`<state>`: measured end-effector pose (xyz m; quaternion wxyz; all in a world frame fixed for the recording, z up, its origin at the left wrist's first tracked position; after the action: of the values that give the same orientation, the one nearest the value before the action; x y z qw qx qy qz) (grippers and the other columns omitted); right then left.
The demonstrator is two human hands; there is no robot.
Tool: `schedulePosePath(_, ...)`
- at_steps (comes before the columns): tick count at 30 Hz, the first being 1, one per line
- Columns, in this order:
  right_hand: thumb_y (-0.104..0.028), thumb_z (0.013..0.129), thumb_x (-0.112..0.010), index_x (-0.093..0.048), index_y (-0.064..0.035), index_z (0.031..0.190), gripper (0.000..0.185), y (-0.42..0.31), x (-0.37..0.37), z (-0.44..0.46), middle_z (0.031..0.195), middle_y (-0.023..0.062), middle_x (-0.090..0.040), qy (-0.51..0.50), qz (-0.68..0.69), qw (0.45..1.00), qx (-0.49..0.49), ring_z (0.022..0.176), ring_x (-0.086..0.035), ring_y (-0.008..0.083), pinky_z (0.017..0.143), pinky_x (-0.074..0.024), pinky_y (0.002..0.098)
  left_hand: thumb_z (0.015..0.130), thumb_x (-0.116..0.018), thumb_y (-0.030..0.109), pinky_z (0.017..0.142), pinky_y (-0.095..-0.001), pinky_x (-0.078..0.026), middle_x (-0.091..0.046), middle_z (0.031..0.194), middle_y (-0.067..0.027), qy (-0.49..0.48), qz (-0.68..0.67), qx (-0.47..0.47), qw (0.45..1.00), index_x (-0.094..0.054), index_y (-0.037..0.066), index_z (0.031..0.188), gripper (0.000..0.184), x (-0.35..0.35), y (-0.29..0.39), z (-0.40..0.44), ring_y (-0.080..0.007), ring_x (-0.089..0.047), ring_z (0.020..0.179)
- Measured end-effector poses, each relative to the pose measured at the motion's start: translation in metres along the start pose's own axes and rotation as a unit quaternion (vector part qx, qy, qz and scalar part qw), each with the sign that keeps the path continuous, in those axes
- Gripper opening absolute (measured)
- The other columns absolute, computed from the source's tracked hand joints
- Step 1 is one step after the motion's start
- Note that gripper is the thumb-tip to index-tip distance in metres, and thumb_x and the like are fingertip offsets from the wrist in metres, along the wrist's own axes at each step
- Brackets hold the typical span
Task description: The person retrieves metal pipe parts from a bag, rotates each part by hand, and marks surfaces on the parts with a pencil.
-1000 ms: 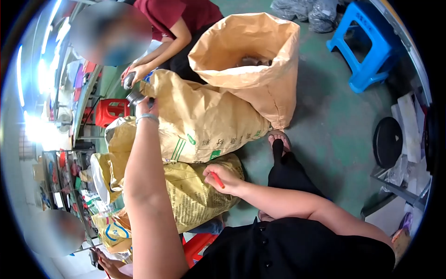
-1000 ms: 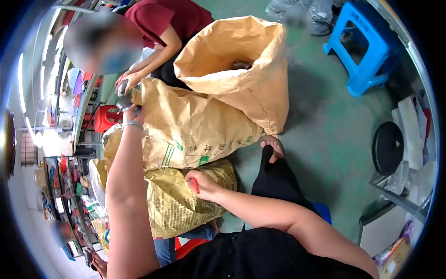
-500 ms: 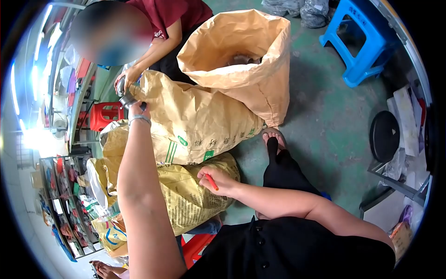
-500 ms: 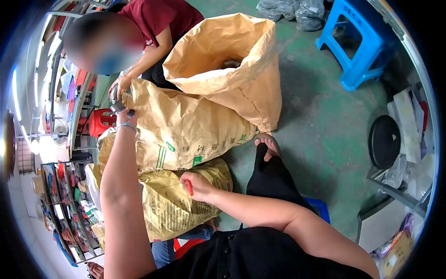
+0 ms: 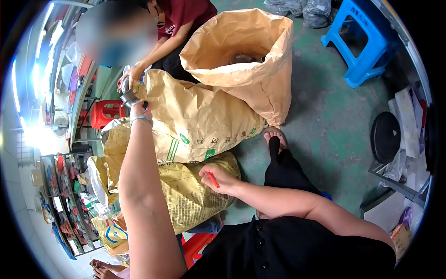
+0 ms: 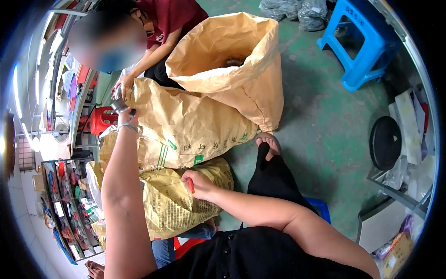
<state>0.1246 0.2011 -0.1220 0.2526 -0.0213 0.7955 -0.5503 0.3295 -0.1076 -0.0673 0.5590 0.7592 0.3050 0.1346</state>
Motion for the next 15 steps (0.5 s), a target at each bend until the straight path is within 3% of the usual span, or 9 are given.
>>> schedulePosePath(1,-0.009,0.082,-0.054,-0.054,0.0004,0.097,0.017,0.0,0.0,0.0,0.072,0.0042,-0.056,0.004,-0.006,1.0,0.008,0.058,-0.052,0.01,0.05,-0.0428,0.0245,0.081,-0.054,-0.005,0.078,-0.0377,-0.049,-0.049,0.102,-0.0108,-0.006,0.007,0.004,1.0,-0.049,0.001,0.104,0.024,0.001,-0.001,0.001,-0.0239,-0.049,0.094)
schedulePosePath(4,-0.009,0.082,-0.054,-0.054,0.0003,0.096,0.017,0.001,0.001,0.0,0.072,0.004,-0.056,0.011,-0.02,1.0,0.016,0.059,-0.052,0.0101,0.052,-0.0426,0.0245,0.08,-0.051,-0.011,0.082,-0.0442,-0.049,-0.05,0.101,-0.0136,0.017,0.039,-0.047,0.998,-0.046,0.0,0.103,0.026,0.007,-0.002,0.008,-0.0275,-0.05,0.092)
schedulePosePath(7,-0.009,0.082,-0.055,-0.055,0.0003,0.096,0.017,0.003,0.001,0.001,0.073,0.0043,-0.056,0.007,-0.024,1.0,0.006,0.062,-0.053,0.0105,0.055,-0.0431,0.0246,0.075,-0.055,-0.011,0.073,-0.0362,-0.052,-0.049,0.099,-0.0111,0.02,0.067,-0.068,0.995,-0.049,0.0,0.1,0.028,0.012,-0.002,0.008,-0.0246,-0.051,0.09)
schedulePosePath(15,-0.014,0.077,-0.054,-0.056,-0.0002,0.09,0.018,0.008,0.001,0.004,0.073,0.0097,-0.057,0.029,0.005,1.0,0.012,0.067,-0.056,0.0193,0.062,-0.0442,0.0304,0.072,-0.056,-0.015,0.069,-0.036,-0.053,-0.05,0.099,-0.0133,-0.002,0.068,-0.089,0.994,-0.048,0.0,0.103,0.035,0.016,-0.002,0.008,-0.0254,-0.053,0.085)
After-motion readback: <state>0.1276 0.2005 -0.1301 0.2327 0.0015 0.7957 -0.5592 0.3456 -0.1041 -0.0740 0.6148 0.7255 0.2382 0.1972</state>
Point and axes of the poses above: each hand's wrist, its own z-axis towards the middle knuckle, its own x-axis out of the back of the hand, y = z × x, the point moved 7 cm from there along z, towards the middle knuckle
